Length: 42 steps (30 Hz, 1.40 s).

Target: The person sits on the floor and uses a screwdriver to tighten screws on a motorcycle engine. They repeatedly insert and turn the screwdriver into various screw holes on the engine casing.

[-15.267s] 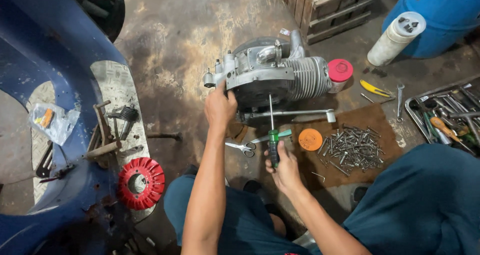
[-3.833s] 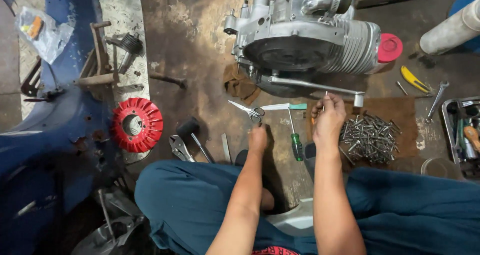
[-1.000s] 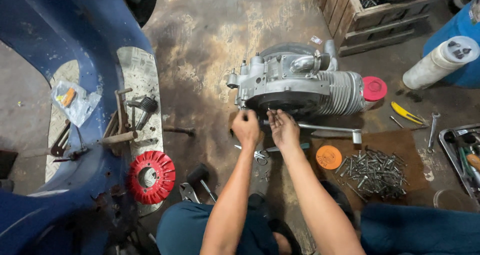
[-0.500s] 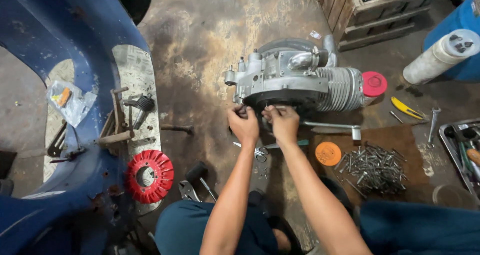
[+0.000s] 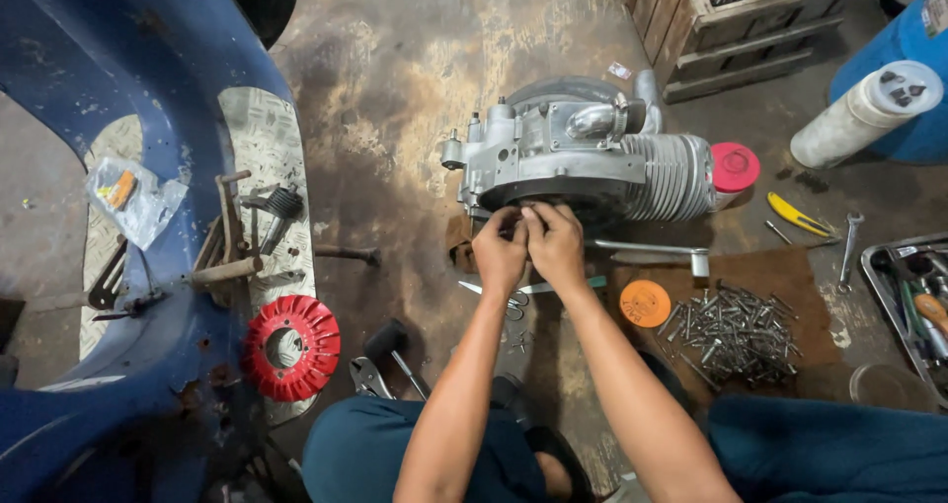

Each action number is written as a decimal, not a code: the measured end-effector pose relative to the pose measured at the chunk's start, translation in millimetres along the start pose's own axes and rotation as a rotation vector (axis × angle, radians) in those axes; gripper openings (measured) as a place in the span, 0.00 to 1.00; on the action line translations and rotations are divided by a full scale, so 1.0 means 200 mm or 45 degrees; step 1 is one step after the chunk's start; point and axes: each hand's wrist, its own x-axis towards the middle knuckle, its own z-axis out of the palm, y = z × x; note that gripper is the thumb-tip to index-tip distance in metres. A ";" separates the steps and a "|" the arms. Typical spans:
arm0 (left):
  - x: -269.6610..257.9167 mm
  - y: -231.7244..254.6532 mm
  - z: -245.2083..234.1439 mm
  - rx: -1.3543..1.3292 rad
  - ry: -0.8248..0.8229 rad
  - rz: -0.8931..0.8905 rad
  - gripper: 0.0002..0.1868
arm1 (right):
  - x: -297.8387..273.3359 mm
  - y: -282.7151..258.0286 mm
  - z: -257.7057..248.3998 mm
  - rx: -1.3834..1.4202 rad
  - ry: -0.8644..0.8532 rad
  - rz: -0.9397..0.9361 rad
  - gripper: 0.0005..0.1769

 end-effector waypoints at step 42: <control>-0.12 0.08 0.04 0.588 0.182 -0.093 0.13 | 0.05 0.15 0.07 0.838 -0.369 1.051 0.13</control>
